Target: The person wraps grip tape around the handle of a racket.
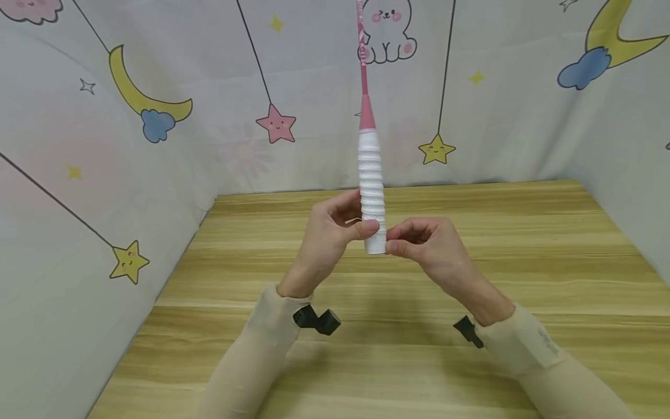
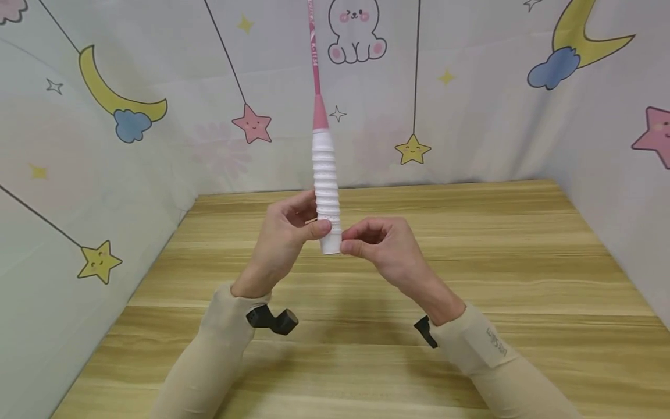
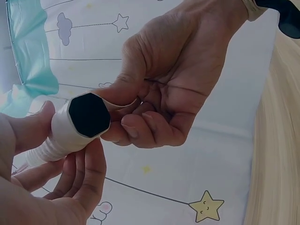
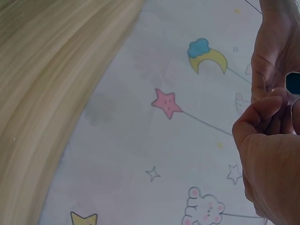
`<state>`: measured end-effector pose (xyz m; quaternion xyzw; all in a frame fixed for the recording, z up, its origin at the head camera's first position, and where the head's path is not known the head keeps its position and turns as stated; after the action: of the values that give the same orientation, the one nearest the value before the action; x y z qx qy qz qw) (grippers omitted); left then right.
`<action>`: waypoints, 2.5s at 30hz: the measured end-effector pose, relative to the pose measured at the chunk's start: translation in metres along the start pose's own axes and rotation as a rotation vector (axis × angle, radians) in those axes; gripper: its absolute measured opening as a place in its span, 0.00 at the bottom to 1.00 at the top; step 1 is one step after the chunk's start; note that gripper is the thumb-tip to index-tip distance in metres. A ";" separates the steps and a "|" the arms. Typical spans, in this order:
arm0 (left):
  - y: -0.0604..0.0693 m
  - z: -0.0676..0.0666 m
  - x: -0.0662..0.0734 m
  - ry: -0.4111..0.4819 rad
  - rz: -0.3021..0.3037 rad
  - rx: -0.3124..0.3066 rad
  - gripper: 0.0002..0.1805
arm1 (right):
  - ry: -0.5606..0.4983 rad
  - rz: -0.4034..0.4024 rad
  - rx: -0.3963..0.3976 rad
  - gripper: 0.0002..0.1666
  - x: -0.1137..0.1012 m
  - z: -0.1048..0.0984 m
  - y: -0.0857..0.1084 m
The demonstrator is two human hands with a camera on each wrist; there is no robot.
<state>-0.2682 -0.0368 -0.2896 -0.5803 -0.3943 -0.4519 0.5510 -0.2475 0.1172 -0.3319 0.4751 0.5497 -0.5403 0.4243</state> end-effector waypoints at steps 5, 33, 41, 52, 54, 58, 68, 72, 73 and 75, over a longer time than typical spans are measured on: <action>0.000 0.000 0.000 0.027 0.000 -0.008 0.27 | -0.062 0.010 -0.010 0.07 0.002 0.000 -0.002; 0.011 0.021 0.008 0.111 0.036 -0.221 0.26 | -0.569 0.029 -0.464 0.14 0.000 0.032 0.013; 0.001 0.015 0.009 0.079 0.036 -0.134 0.30 | -0.365 -0.016 -0.344 0.14 0.007 0.016 0.011; -0.027 -0.014 0.008 0.078 0.034 0.122 0.24 | -0.018 0.026 -0.178 0.22 0.020 -0.019 0.007; -0.030 -0.019 0.006 0.085 0.030 0.162 0.21 | 0.061 0.027 -0.154 0.22 0.022 -0.027 0.006; -0.033 -0.023 0.001 0.079 0.033 0.199 0.17 | 0.213 0.009 -0.088 0.20 0.022 -0.050 0.003; -0.022 -0.012 -0.040 0.309 -0.159 0.261 0.15 | 0.403 0.015 0.034 0.22 0.032 -0.100 -0.007; -0.013 -0.004 -0.064 0.417 -0.270 0.320 0.16 | 0.429 0.020 0.056 0.24 0.038 -0.113 -0.011; -0.011 -0.003 -0.069 0.430 -0.288 0.334 0.16 | 0.427 0.025 0.059 0.24 0.039 -0.116 -0.012; -0.009 -0.002 -0.078 0.450 -0.321 0.360 0.15 | 0.412 0.037 0.062 0.25 0.041 -0.119 -0.013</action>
<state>-0.2986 -0.0349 -0.3617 -0.2895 -0.4226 -0.5730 0.6398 -0.2625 0.2390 -0.3626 0.5983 0.5994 -0.4404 0.2978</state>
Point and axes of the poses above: each hand's wrist, its own y-axis away from the middle knuckle, its own z-axis out of the palm, x = y × z, the point moved 10 cm from there along -y, towards the middle knuckle, and after that the axes turned 15 degrees about x, right-handed, at the moved point
